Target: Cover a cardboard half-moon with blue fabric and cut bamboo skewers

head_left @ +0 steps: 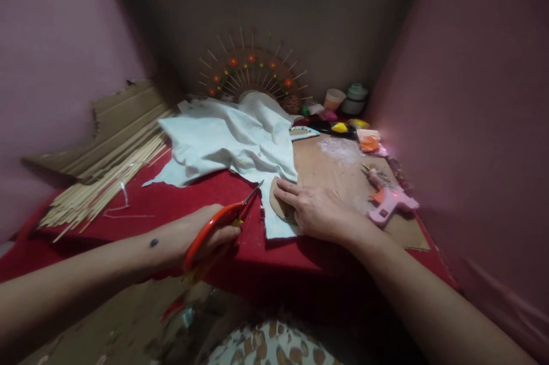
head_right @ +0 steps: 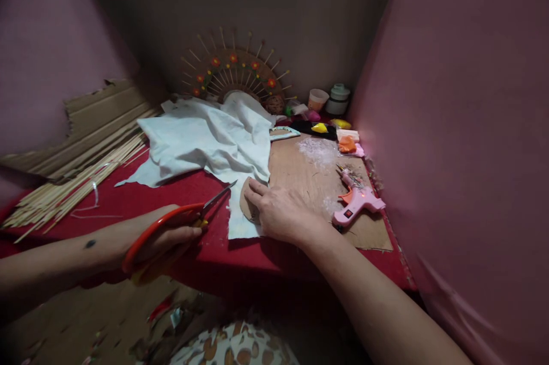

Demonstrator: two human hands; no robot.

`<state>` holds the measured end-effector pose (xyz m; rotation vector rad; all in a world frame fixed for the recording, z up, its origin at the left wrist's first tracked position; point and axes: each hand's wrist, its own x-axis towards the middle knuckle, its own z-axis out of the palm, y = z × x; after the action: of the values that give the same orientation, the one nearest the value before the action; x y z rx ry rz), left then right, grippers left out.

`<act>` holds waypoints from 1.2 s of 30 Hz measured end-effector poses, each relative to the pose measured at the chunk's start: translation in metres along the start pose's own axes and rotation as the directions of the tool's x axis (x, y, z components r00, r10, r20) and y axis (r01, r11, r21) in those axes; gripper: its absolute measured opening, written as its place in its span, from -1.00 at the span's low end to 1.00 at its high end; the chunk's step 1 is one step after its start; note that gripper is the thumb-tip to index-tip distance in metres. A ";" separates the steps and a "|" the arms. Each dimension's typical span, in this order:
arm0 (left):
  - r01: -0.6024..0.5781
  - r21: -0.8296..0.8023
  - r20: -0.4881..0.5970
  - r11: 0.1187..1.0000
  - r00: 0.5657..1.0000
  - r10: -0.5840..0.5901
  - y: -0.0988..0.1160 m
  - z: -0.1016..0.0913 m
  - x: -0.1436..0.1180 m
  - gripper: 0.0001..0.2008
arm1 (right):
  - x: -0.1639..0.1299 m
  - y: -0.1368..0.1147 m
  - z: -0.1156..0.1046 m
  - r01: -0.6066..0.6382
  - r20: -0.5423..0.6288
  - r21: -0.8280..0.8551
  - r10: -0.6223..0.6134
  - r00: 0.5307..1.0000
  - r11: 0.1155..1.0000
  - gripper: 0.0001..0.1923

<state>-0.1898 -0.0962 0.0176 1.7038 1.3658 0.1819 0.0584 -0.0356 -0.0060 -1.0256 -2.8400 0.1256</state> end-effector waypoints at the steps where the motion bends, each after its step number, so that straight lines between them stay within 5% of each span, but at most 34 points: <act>1: 0.034 -0.037 0.023 0.999 0.999 -0.033 0.002 0.001 -0.001 -0.70 | 0.000 0.000 0.000 0.005 0.005 0.000 -0.005 1.000 1.000 -0.32; 5: 0.180 -0.169 0.150 0.969 0.976 -0.156 0.008 -0.004 -0.002 -0.75 | 0.001 -0.002 -0.002 0.002 0.051 -0.018 -0.001 0.999 1.000 -0.36; 13: 0.104 -0.070 0.200 0.992 0.976 -0.089 0.005 -0.022 0.002 -0.65 | 0.004 -0.016 -0.012 0.036 0.141 -0.114 -0.020 0.990 0.993 -0.43; 22: 0.053 0.013 0.069 0.999 0.996 -0.054 0.007 -0.009 0.002 -0.72 | 0.004 -0.015 -0.007 0.061 0.090 -0.152 -0.048 0.995 0.987 -0.42; 28: 0.036 0.049 0.100 0.998 0.994 -0.041 0.001 -0.012 0.012 -0.77 | 0.003 -0.016 -0.009 0.064 0.108 -0.135 -0.049 0.993 0.989 -0.42; 36: 0.003 0.167 0.120 0.986 0.993 -0.023 0.027 -0.014 0.006 -0.85 | 0.003 -0.016 -0.009 0.056 0.104 -0.110 -0.044 0.994 0.992 -0.43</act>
<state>-0.1777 -0.0826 0.0422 1.8118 1.3320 -0.0444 0.0475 -0.0455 0.0053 -0.9951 -2.9933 0.0128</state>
